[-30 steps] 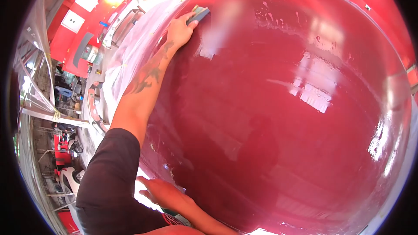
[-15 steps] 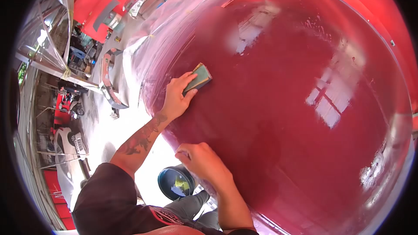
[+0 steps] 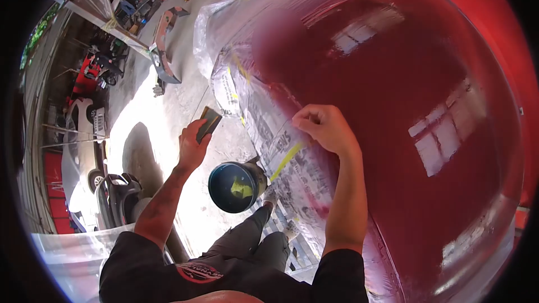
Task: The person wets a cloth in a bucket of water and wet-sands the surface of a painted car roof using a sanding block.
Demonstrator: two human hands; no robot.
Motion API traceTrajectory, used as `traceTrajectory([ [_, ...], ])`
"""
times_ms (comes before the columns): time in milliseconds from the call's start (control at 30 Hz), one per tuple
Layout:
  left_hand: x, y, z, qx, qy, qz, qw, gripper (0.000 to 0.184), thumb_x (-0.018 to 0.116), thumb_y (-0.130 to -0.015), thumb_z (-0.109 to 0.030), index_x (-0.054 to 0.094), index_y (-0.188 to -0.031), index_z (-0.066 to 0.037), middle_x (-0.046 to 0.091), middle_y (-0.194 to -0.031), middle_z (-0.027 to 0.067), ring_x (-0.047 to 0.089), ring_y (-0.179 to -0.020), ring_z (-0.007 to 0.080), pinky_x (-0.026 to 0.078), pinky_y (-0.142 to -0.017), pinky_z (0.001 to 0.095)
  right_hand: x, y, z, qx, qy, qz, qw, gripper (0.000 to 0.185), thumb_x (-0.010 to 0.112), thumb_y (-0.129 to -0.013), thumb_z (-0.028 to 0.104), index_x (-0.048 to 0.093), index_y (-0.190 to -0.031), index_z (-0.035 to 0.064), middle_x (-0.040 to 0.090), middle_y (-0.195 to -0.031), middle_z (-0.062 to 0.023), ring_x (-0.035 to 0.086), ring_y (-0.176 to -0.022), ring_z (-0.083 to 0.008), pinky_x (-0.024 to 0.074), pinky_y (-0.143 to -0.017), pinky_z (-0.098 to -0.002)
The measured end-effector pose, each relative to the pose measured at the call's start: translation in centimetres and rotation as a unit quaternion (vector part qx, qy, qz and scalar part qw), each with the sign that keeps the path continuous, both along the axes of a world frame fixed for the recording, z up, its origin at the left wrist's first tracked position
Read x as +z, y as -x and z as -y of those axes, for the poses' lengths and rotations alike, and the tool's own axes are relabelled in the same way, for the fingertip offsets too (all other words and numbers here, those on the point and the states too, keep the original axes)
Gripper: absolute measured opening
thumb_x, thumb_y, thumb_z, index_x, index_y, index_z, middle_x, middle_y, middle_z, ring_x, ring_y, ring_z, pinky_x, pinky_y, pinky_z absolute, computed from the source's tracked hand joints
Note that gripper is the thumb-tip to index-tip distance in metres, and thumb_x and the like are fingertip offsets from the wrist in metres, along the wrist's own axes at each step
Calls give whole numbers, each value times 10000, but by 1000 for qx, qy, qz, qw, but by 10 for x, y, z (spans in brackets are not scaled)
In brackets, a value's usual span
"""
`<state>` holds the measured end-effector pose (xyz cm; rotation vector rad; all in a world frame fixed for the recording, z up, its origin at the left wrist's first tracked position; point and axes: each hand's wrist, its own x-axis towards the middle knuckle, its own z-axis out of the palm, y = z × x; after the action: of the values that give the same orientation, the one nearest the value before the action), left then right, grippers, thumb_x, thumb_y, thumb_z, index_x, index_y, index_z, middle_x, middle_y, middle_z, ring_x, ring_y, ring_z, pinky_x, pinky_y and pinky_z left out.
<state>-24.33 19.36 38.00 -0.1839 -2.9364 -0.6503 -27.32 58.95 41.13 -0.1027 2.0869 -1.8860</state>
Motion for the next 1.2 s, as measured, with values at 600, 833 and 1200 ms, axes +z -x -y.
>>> traceTrajectory([
  [600,-48,-691,204,540,-21,387,747,497,728,-826,-249,616,-1268,-49,688,-1160,224,658,-1104,376,518,-944,442,-177,-196,192,78,9,160,984,200,668,-954,175,679,-1095,33,547,-688,39,450,-573,-35,366,-515,-233],
  [833,-33,-651,194,492,-101,313,806,444,722,-869,-123,598,-1287,-37,681,-1180,207,667,-1095,329,525,-922,399,-312,-324,241,77,-42,440,894,525,597,-949,544,571,-1313,167,600,-986,-13,577,-689,-107,445,-537,-283],
  [1200,-47,-636,208,525,-188,397,729,490,709,-881,-161,569,-1329,-20,672,-1205,212,653,-1121,336,510,-951,411,-362,-243,315,134,-235,348,898,600,550,-954,594,568,-1365,158,655,-1209,-31,629,-838,-160,510,-586,-321],
])
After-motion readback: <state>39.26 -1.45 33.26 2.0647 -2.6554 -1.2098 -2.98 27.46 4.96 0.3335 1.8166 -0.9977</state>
